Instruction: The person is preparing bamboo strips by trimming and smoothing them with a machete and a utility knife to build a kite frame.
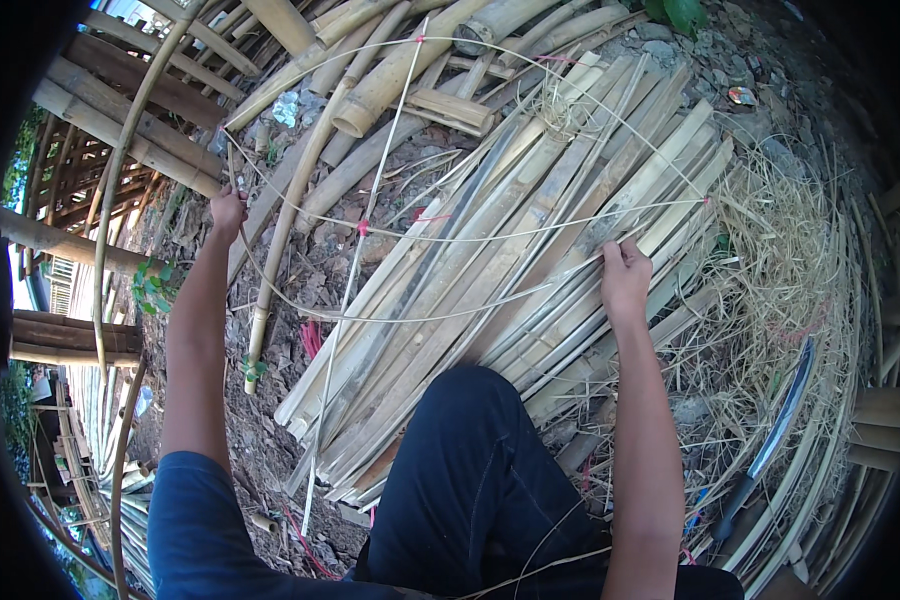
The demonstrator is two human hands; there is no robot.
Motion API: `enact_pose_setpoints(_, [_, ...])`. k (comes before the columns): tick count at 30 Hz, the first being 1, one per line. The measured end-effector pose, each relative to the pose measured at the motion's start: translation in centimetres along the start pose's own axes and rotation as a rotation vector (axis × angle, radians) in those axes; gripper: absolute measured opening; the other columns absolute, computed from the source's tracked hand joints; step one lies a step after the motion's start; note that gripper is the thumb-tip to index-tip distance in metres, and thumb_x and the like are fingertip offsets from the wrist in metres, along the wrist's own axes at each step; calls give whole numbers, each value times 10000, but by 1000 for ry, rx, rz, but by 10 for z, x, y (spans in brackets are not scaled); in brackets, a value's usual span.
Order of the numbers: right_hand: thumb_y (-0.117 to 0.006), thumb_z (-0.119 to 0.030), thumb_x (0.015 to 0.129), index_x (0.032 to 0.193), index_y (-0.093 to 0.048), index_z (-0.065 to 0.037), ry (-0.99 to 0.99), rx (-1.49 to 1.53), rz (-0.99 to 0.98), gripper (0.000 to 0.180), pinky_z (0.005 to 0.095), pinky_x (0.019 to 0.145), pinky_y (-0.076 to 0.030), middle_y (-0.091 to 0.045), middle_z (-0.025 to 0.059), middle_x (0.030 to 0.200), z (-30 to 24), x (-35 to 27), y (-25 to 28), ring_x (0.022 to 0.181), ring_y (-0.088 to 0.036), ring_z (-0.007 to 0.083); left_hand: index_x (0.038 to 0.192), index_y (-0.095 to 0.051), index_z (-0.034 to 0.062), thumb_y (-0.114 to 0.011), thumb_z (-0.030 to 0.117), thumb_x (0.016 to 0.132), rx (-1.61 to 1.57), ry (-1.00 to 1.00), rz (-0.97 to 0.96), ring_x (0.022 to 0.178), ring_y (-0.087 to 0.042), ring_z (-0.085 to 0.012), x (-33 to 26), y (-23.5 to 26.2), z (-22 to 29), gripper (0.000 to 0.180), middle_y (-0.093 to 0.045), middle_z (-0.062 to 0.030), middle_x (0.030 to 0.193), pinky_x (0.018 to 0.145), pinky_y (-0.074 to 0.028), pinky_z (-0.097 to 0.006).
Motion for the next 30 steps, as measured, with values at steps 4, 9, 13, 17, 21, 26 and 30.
enact_pose_setpoints(4, [-544, -177, 929, 700, -516, -70, -5, -21, -5, 254, 246, 458, -286, -428, -46, 583, 1, 1, 1, 498, -373, 47, 809, -598, 28, -432, 136, 978, -19, 2, -7, 505, -480, -113, -3, -5, 3, 261, -547, -17, 669, 419, -399, -286])
enact_pose_setpoints(9, [-542, -174, 927, 700, -517, -68, -39, -9, -16, 252, 244, 460, -286, -434, -46, 589, 1, 0, -2, 501, -376, 48, 820, -602, 30, -430, 118, 970, -25, -15, -26, 514, -481, -112, 1, -2, 0, 245, -565, -19, 687, 418, -394, -284])
enact_pose_setpoints(13, [-547, -154, 911, 703, -544, -38, -41, 17, -4, 238, 253, 472, -287, -444, -42, 588, -2, -2, 1, 517, -373, 50, 828, -601, 32, -421, 98, 962, -69, -3, -17, 511, -475, -111, -4, -7, -1, 234, -568, -19, 690, 416, -390, -284])
enact_pose_setpoints(17, [-552, -136, 896, 732, -580, -5, -69, -6, 2, 212, 259, 488, -296, -453, -43, 584, -5, -5, 3, 537, -374, 49, 836, -592, 34, -414, 72, 947, -80, -5, -25, 492, -463, -112, 8, 12, -5, 213, -554, -21, 677, 414, -392, -288])
enact_pose_setpoints(21, [-541, -152, 923, 765, -583, -43, -77, 143, 101, 197, 256, 396, -306, -441, -35, 553, -13, -18, 38, 418, -379, 73, 845, -563, 18, -405, 23, 927, -159, 0, 31, 478, -449, -117, -4, 32, 6, 178, -505, -18, 638, 408, -387, -279])
enact_pose_setpoints(26, [-547, -140, 920, 830, -607, -34, -30, 197, 143, 152, 239, 404, -285, -456, -42, 546, -60, -62, 90, 422, -376, 48, 877, -552, -4, -388, 21, 952, -432, 55, -46, 480, -419, -120, -45, 76, 41, 182, -482, -26, 653, 408, -385, -287])
enact_pose_setpoints(30, [-536, -139, 940, 929, -597, -13, 70, 318, 330, 141, 250, 430, -344, -473, -16, 581, -105, -88, 209, 457, -406, 68, 1014, -527, -22, -358, 107, 1034, -932, -90, -115, 692, -498, -152, -128, 107, 101, 214, -516, -68, 798, 627, -468, -333])
Point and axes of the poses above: each hand's wrist, its own x-axis towards the middle knuckle, its own y-axis out of the back of the hand, z = x × y, the point moved 9 cm from there along x, towards the middle knuckle
